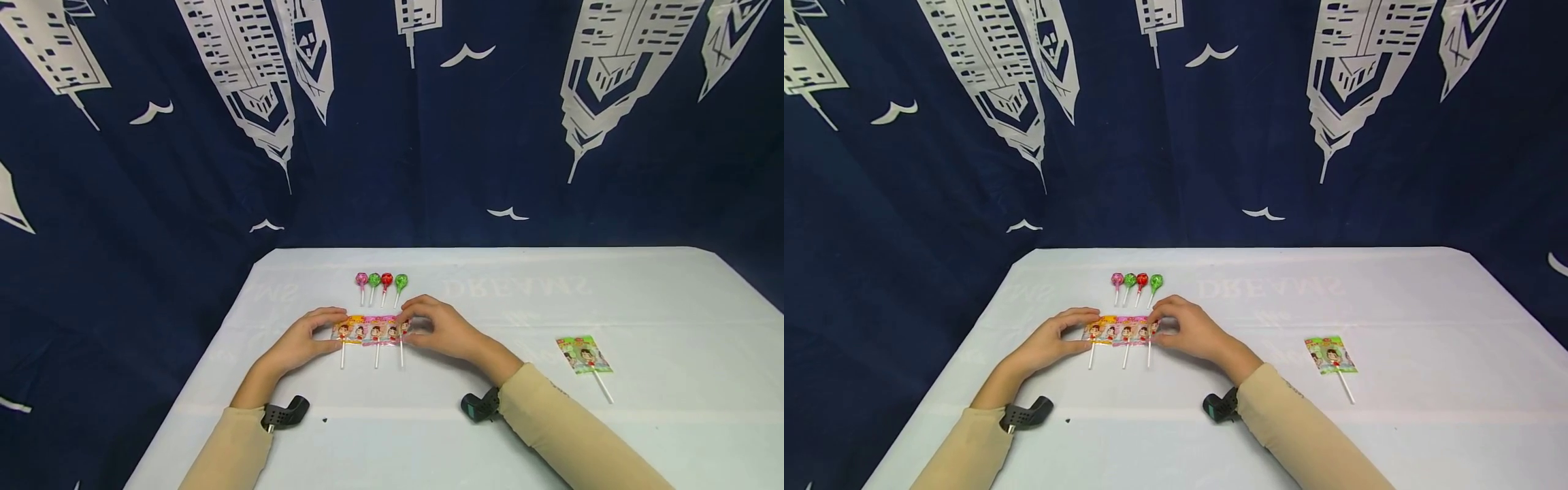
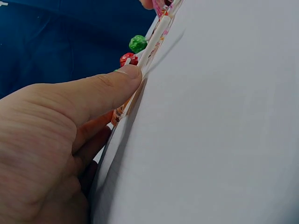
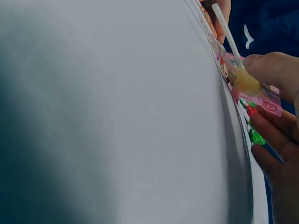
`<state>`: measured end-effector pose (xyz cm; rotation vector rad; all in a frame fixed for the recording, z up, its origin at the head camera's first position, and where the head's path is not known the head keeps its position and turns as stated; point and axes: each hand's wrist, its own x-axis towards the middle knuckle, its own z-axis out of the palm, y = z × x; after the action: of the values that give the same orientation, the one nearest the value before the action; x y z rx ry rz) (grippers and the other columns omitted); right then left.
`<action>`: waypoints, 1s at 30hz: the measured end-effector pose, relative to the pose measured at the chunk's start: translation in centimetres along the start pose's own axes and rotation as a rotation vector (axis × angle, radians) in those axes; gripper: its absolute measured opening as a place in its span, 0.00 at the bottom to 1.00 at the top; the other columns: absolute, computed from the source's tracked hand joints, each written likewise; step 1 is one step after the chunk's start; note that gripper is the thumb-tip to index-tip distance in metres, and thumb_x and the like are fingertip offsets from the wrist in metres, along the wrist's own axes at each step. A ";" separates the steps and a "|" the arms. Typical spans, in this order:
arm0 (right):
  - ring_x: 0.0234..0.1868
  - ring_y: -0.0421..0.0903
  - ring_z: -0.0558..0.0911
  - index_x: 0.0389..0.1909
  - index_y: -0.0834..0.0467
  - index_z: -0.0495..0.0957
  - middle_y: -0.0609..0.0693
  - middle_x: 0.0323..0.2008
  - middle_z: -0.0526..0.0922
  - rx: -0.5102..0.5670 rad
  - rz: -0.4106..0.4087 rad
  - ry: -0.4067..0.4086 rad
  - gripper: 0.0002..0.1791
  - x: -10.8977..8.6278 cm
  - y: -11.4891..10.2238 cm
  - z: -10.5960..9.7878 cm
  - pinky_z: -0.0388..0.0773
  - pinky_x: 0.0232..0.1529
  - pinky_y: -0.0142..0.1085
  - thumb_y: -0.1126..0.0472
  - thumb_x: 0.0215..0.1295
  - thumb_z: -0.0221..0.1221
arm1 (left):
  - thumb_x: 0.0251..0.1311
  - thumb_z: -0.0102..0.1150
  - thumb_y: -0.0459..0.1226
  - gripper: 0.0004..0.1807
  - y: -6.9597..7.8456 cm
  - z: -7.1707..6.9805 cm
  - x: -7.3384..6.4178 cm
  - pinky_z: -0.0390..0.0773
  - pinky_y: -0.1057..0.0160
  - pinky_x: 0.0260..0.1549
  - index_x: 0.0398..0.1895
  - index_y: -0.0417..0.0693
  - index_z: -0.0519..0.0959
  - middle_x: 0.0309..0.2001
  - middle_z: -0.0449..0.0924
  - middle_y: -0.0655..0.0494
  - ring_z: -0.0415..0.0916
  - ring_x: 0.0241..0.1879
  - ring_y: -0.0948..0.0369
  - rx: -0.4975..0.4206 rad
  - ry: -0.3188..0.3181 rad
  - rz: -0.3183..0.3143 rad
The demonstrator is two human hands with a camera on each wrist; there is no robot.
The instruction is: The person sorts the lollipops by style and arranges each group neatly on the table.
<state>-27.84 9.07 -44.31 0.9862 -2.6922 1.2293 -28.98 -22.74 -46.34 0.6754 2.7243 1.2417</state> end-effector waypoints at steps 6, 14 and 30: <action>0.62 0.51 0.77 0.48 0.51 0.84 0.51 0.58 0.79 -0.043 0.002 -0.003 0.16 -0.1 0.4 0.2 0.74 0.66 0.50 0.61 0.58 0.70 | 0.55 0.71 0.33 0.29 0.1 -0.1 -0.1 0.59 0.39 0.72 0.63 0.50 0.79 0.69 0.72 0.50 0.61 0.73 0.46 0.005 0.001 0.004; 0.63 0.52 0.75 0.47 0.50 0.83 0.49 0.57 0.81 -0.095 0.016 -0.022 0.15 -0.2 0.7 0.3 0.71 0.68 0.52 0.61 0.58 0.70 | 0.56 0.70 0.33 0.28 0.2 0.0 -0.1 0.58 0.40 0.73 0.62 0.50 0.79 0.69 0.72 0.51 0.61 0.74 0.47 0.001 -0.003 -0.017; 0.62 0.51 0.77 0.47 0.52 0.82 0.49 0.55 0.81 -0.091 -0.011 -0.012 0.15 -0.3 0.8 0.3 0.72 0.67 0.50 0.61 0.59 0.69 | 0.56 0.70 0.33 0.28 0.2 0.1 0.0 0.58 0.39 0.73 0.62 0.49 0.79 0.69 0.72 0.51 0.61 0.73 0.47 0.004 0.000 -0.007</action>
<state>-28.02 9.41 -45.11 0.9984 -2.7210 1.0918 -28.89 -22.61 -46.25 0.6651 2.7279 1.2345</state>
